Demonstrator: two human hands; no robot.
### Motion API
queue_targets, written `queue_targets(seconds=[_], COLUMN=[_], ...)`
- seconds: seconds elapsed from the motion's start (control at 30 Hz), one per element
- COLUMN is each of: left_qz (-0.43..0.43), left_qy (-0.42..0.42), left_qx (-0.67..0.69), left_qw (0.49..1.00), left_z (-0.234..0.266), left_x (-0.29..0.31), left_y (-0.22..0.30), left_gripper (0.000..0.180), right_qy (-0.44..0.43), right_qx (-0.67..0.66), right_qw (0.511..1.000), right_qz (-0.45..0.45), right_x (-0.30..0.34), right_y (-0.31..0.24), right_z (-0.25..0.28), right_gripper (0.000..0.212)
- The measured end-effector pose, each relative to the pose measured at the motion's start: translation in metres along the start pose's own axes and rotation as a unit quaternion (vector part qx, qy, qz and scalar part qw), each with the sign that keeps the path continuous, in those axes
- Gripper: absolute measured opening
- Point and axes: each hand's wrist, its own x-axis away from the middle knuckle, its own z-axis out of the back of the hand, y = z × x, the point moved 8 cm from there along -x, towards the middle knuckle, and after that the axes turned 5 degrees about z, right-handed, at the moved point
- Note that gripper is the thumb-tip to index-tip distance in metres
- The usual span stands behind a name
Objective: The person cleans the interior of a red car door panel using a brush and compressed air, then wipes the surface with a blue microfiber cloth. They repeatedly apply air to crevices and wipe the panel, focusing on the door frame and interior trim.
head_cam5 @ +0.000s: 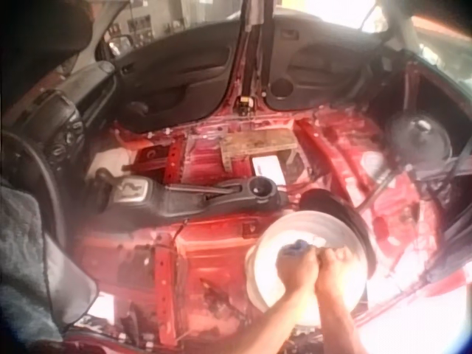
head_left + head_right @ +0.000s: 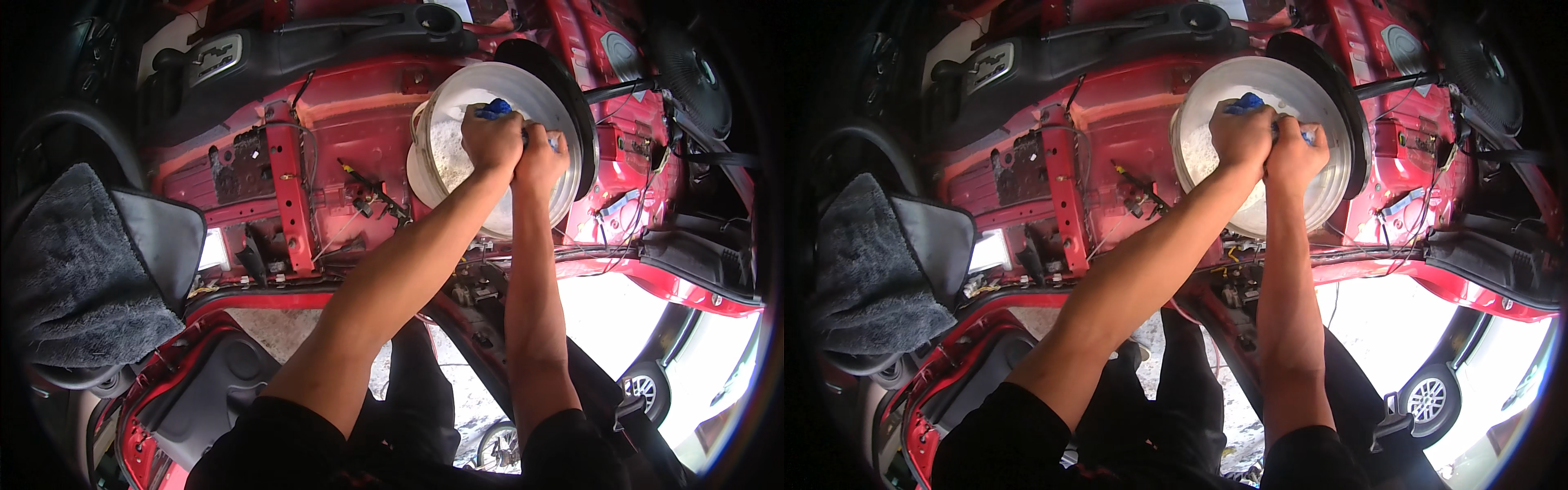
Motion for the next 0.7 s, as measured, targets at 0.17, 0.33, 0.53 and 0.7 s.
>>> queue_targets(seconds=[0.17,0.33,0.53,0.7], left_qz=[-0.146,-0.321,-0.398,-0.463], left_qy=[-0.007,-0.027,-0.088,-0.126], left_qx=[-0.167,-0.251,-0.288,-0.311], left_qw=[0.975,0.913,0.867,0.82], left_z=[-0.009,-0.018,-0.026,-0.028], left_x=[0.014,0.031,0.042,0.055], left_y=[0.017,0.033,0.037,0.042], left_gripper=[0.038,0.034,0.029,0.027], right_qy=[-0.089,-0.122,-0.165,-0.153], right_qx=[0.457,-0.043,-0.431,-0.441], right_qw=[0.866,0.981,0.853,0.841], right_qz=[0.181,-0.143,-0.244,-0.273], right_x=[0.005,0.001,0.019,0.023], right_y=[0.019,0.097,0.081,0.07], right_z=[0.007,0.014,-0.013,-0.023], right_gripper=[0.022,0.03,0.024,0.025])
